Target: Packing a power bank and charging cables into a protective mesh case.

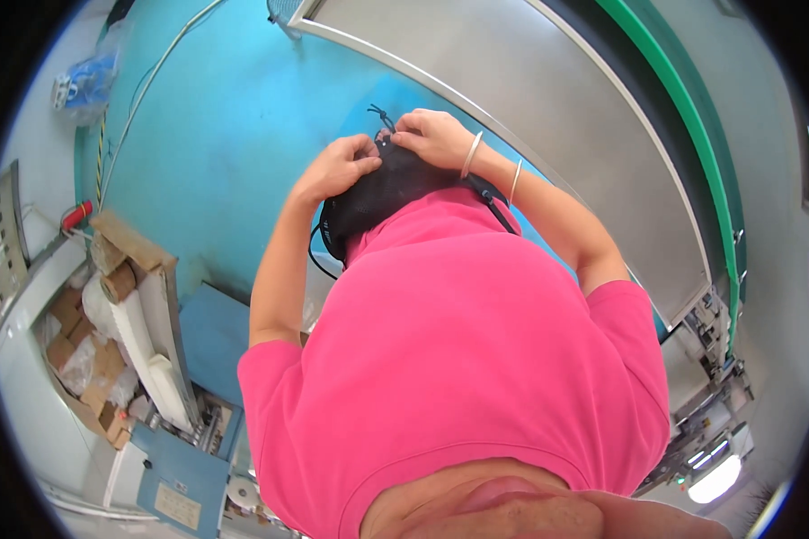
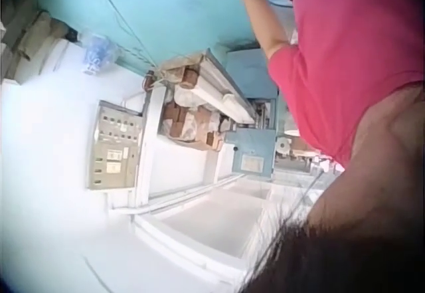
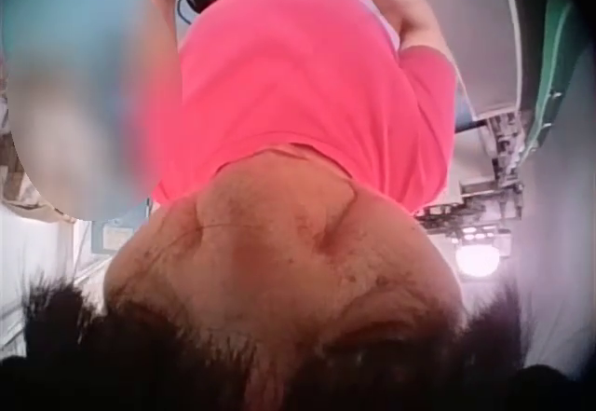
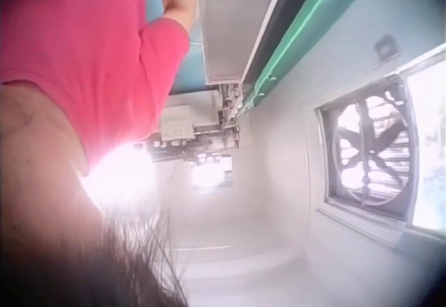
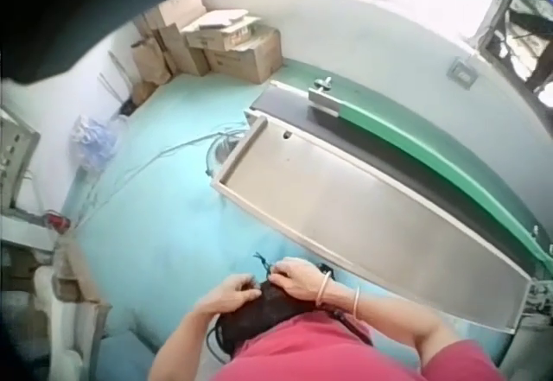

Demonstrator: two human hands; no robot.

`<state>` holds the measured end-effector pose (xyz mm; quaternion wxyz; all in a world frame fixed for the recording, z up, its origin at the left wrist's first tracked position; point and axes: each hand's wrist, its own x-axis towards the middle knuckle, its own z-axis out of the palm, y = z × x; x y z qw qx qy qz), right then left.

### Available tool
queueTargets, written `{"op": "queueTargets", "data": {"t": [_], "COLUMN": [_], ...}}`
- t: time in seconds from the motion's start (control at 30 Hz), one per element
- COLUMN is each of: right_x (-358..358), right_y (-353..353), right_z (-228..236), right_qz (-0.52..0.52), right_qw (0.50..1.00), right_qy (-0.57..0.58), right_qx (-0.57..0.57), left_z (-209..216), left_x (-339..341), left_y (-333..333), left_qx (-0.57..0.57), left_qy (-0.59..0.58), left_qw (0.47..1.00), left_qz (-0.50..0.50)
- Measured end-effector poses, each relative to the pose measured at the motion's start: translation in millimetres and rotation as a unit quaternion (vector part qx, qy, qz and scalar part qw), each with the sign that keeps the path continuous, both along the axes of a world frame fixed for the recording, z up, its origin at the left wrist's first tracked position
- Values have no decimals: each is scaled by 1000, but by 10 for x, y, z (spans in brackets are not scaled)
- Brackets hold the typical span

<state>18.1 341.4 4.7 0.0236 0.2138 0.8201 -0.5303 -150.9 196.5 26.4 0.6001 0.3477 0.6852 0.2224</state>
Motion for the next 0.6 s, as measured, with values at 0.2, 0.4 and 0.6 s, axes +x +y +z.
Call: {"op": "queueTargets", "data": {"t": [0.2,0.4,0.6], "right_x": [280,715,1111], "right_y": [-19,174,374], "right_z": [361,781,875], "right_qz": [-130,-243,-332], "right_qw": [983,942,893], "right_qy": [123,200,125], "right_qx": [50,115,276], "left_z": [405,878,854], "left_x": [154,441,849], "left_y": [276,778,1330], "left_qx": [148,277,299], "left_qy": [122,170,188], "left_qw": [981,938,917], "left_qz": [-39,-118,-188]}}
